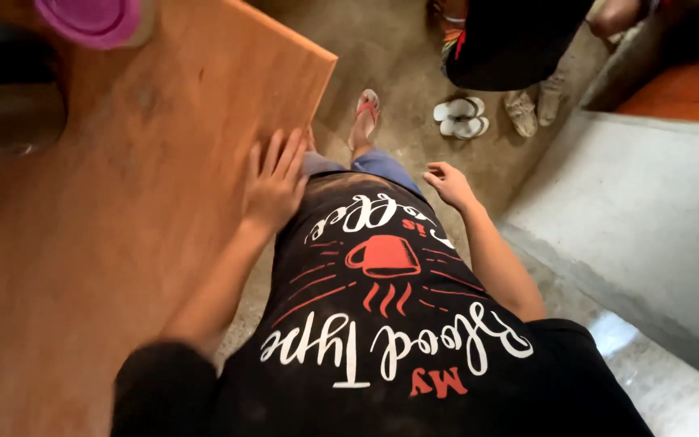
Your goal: Sanding a large wooden board using a sanding block
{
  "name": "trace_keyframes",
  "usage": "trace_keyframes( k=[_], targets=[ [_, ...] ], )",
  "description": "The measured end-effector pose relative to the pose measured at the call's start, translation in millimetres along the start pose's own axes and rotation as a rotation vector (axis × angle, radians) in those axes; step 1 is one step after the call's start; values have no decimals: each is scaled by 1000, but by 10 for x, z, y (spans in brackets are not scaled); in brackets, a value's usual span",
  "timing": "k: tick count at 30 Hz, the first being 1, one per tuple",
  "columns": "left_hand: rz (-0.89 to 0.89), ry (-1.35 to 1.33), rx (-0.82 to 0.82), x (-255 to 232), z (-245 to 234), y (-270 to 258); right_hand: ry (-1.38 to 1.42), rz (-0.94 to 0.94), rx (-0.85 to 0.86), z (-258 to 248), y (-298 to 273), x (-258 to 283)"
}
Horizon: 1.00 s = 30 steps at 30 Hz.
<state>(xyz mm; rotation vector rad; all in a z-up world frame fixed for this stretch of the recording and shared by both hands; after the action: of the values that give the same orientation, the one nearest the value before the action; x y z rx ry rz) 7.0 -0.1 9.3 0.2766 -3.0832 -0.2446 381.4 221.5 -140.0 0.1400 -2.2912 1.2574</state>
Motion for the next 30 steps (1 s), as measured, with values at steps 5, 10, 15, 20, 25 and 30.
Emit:
trace_keyframes(
  k=[5,10,15,20,25,30],
  targets=[
    [-81,55,-52,-62,71,382,-16,-40,-10,-40,-46,123],
    [-33,-147,140,-90,326,1208,-142,92,92,66,-136,154],
    [-1,25,87,-38,71,98,-60,36,-7,-50,-293,396],
    [15,-17,134,0,186,349,-103,-92,-112,29,-312,209],
    [-81,-140,317,20,323,1117,-210,39,54,366,-408,45],
    [-82,-6,115,87,-181,218,-123,3,38,401,-563,98]
  ],
)
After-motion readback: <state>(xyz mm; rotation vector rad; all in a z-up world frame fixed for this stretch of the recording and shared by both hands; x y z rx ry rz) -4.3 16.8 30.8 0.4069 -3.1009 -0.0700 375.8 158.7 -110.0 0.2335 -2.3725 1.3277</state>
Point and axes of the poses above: each hand's wrist, its own y-axis towards the middle knuckle, its own z-axis out of the palm, x = y × z, the point moved 5 cm from there along y, towards the middle knuckle, and after that the axes turned 11 degrees about y, right-handed, at the moved point
